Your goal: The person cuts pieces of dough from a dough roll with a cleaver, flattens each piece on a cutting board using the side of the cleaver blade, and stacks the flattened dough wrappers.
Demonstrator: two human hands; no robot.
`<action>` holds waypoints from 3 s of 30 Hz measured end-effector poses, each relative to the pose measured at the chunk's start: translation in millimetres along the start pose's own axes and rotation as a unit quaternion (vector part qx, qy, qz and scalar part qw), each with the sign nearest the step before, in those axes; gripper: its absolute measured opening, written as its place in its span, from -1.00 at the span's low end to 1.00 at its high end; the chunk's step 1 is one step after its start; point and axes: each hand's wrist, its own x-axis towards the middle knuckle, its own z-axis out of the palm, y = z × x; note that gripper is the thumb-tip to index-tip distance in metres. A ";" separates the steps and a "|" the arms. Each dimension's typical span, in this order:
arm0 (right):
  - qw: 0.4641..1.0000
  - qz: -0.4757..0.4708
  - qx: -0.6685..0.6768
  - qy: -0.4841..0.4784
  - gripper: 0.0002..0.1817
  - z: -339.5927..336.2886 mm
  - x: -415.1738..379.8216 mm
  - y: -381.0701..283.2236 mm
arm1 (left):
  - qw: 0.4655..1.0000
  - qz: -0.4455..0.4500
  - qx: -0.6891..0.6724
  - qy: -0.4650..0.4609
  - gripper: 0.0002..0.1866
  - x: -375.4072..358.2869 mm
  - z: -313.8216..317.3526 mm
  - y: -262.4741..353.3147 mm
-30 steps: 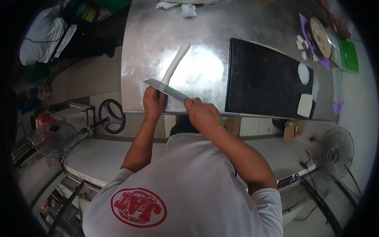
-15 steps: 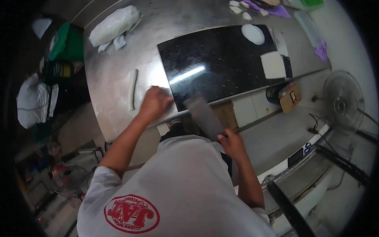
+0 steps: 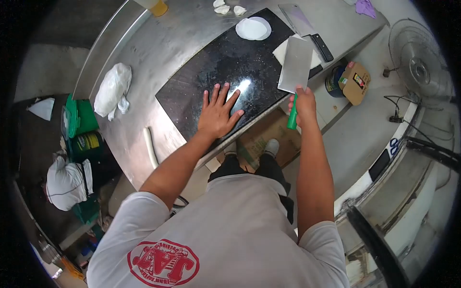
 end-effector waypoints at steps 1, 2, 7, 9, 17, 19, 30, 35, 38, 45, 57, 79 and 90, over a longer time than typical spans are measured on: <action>0.999 -0.011 -0.040 -0.002 -0.73 0.0 -13.9 6.0 | 1.000 -0.005 -0.003 -0.007 -0.23 1.0 -2.2 1.0; 0.996 -0.019 -0.085 -0.006 -0.74 -1.3 -30.6 14.8 | 1.000 -0.006 -0.005 -0.014 -0.23 0.0 -3.0 0.4; 0.844 -0.145 -0.390 -0.339 -0.47 15.4 -122.9 109.6 | 0.976 0.213 0.004 -0.053 -0.17 -17.4 -19.6 -15.3; 0.855 -0.138 -0.382 -0.323 -0.41 37.9 -129.3 139.3 | 0.952 0.295 -0.030 -0.081 -0.16 -20.4 -11.6 -25.6; 0.858 -0.071 -0.456 -0.226 -0.38 51.7 -87.1 83.0 | 0.953 0.303 0.000 0.011 -0.20 52.0 -14.0 -26.3; 0.874 -0.082 -0.415 -0.241 -0.35 38.3 -112.7 125.2 | 0.935 0.353 -0.008 -0.034 -0.20 29.8 -13.9 -25.1; 0.859 -0.059 -0.490 -0.132 -0.18 69.4 -106.9 60.6 | 0.899 0.437 0.010 -0.023 -0.18 92.0 -21.1 -30.7; 0.879 -0.068 -0.426 -0.203 -0.12 41.5 -166.7 143.4 | 0.885 0.454 -0.015 -0.107 -0.20 3.7 -10.8 -25.0; 0.882 -0.040 -0.450 -0.130 -0.16 44.0 -160.6 113.4 | 0.871 0.477 -0.045 -0.110 -0.22 17.3 8.2 -12.6; 0.848 -0.097 -0.489 -0.179 -0.22 54.8 -111.2 56.3 | 0.925 0.379 0.031 -0.013 -0.21 82.0 -18.3 -23.1; 0.807 -0.081 -0.554 -0.190 -0.24 48.4 -93.6 37.2 | 0.933 0.356 0.044 0.007 -0.24 86.6 -19.6 -15.7; 0.881 -0.157 -0.446 -0.006 -0.39 44.2 -114.2 59.0 | 0.944 0.168 -0.111 0.262 -0.35 66.9 -47.9 -31.7; 0.873 -0.124 -0.439 -0.173 -0.47 113.8 -166.1 114.8 | 0.980 0.069 -0.158 0.104 -0.42 -74.7 -8.6 -76.8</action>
